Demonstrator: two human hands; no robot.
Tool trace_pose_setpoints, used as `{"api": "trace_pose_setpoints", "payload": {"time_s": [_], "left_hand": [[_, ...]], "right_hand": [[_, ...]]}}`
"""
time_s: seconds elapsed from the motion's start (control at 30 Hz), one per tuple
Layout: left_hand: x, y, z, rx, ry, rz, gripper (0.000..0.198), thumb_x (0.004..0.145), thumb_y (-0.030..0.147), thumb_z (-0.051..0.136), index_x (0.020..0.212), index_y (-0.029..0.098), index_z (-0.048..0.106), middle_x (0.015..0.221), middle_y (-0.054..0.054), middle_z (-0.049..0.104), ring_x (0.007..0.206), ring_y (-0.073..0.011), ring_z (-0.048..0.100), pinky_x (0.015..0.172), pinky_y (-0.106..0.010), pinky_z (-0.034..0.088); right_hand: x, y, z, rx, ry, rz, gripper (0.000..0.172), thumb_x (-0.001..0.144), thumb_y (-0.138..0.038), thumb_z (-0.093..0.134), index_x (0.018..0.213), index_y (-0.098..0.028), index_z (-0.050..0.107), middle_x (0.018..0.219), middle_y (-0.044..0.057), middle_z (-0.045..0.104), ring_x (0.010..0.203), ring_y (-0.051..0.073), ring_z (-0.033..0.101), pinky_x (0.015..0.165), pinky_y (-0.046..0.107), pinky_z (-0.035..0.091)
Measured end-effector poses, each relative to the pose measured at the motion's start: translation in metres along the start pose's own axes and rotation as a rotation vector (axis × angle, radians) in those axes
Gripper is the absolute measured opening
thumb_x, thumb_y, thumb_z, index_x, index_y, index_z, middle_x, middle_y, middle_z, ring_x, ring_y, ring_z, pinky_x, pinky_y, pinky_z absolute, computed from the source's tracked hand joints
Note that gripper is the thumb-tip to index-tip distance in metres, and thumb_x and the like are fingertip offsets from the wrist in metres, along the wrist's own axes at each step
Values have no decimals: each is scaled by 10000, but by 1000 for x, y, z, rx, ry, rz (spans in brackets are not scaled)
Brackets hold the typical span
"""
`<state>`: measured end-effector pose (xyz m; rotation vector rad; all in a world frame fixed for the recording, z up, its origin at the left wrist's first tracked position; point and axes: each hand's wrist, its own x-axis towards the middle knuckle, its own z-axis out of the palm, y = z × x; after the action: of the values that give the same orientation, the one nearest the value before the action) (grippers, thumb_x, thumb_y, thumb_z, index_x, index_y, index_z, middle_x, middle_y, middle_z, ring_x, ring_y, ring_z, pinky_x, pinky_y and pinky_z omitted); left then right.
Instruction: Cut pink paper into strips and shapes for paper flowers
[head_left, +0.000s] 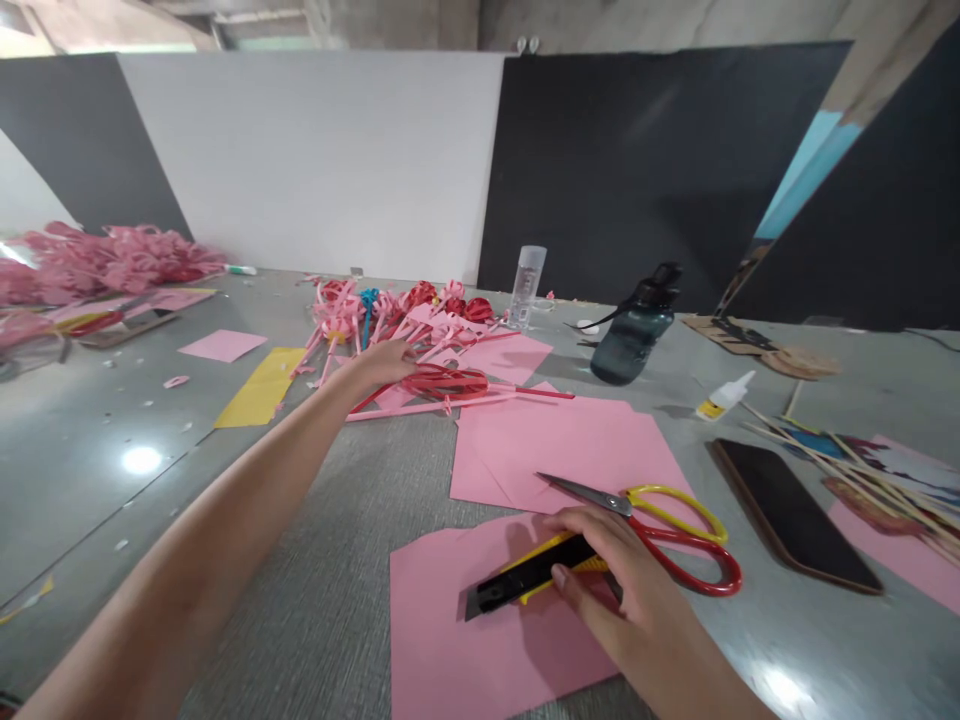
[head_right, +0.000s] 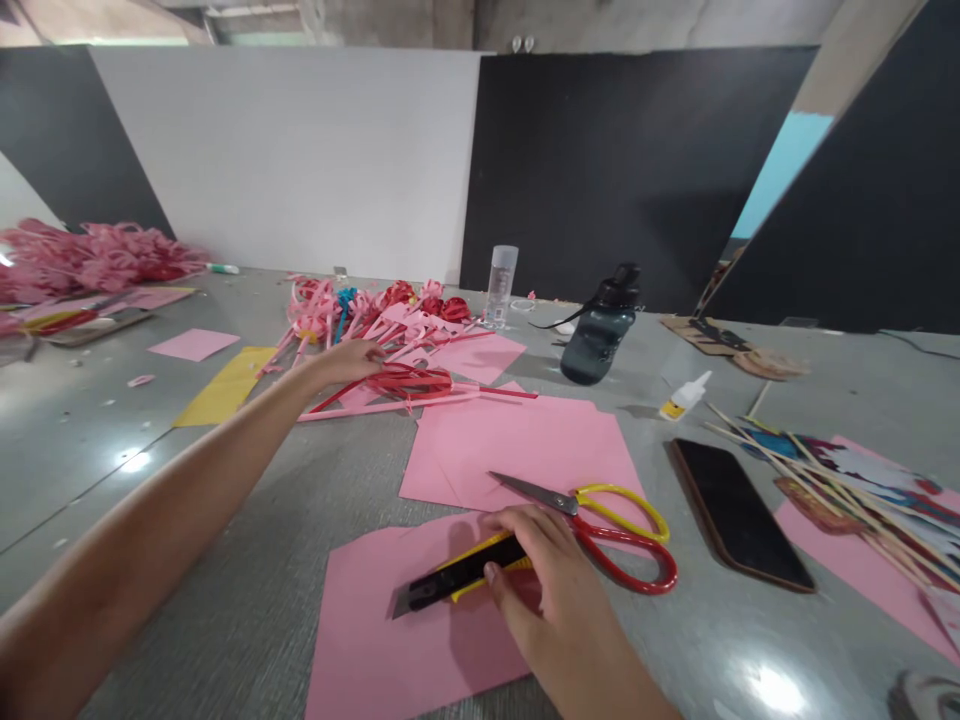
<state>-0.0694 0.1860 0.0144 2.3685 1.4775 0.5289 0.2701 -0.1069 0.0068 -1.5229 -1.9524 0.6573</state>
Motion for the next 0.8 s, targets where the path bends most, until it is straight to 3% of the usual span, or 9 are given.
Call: {"api": "trace_pose_setpoints", "payload": {"time_s": [0.1,0.23,0.4,0.5,0.6,0.7,0.8], "left_hand": [[1,1,5,12,10,-92,278,728,266,605,964,171,719,950,-134,755,871,-279,681,754,-382,493],[1,11,8,17,-10,-132,212,742,308,621,877,187,731,829,-92,739,854,-273,677,746,-359,480],[-4,23,-4,42,-57,-184,220,753,350,609,865,195,717,755,-69,706,818,-257,664,705,-321,456],[-10,26,-23,69,-118,-227,255,779,407,586,843,186,696,730,-74,685,738,-243,649,658,-313,440],[-16,30,-42,84,-184,-256,329,831,458,518,873,179,688,758,-87,690,681,-235,637,631,-319,440],[-20,33,-50,76,-264,-242,323,795,450,573,943,198,710,891,-82,733,762,-236,665,673,-306,476],[-21,31,-49,61,-332,-220,426,713,414,670,1099,237,710,1107,-63,747,941,-242,689,756,-280,511]], "right_hand": [[1,0,1,-7,10,7,265,910,-291,608,1172,-284,645,1266,76,669,1223,310,595,1034,509,476],[-2,3,1,-18,43,0,264,932,-329,587,1185,-278,642,1282,90,661,1228,311,599,1038,513,484],[6,7,-17,-94,156,-58,282,962,-400,557,1219,-306,622,1305,71,656,1244,294,601,1036,491,500],[41,7,-36,-238,192,-69,308,954,-380,549,1241,-290,620,1312,69,663,1227,292,617,1026,480,513],[99,12,-47,-445,132,-157,385,935,-227,503,1305,-213,611,1367,95,660,1273,288,595,1099,470,456],[158,24,-43,-595,84,-167,456,896,-128,500,1339,-123,607,1379,172,655,1283,315,592,1106,461,435],[196,39,-32,-630,66,-175,422,871,-83,515,1265,-127,659,1303,178,697,1204,320,635,1044,437,456]]}}
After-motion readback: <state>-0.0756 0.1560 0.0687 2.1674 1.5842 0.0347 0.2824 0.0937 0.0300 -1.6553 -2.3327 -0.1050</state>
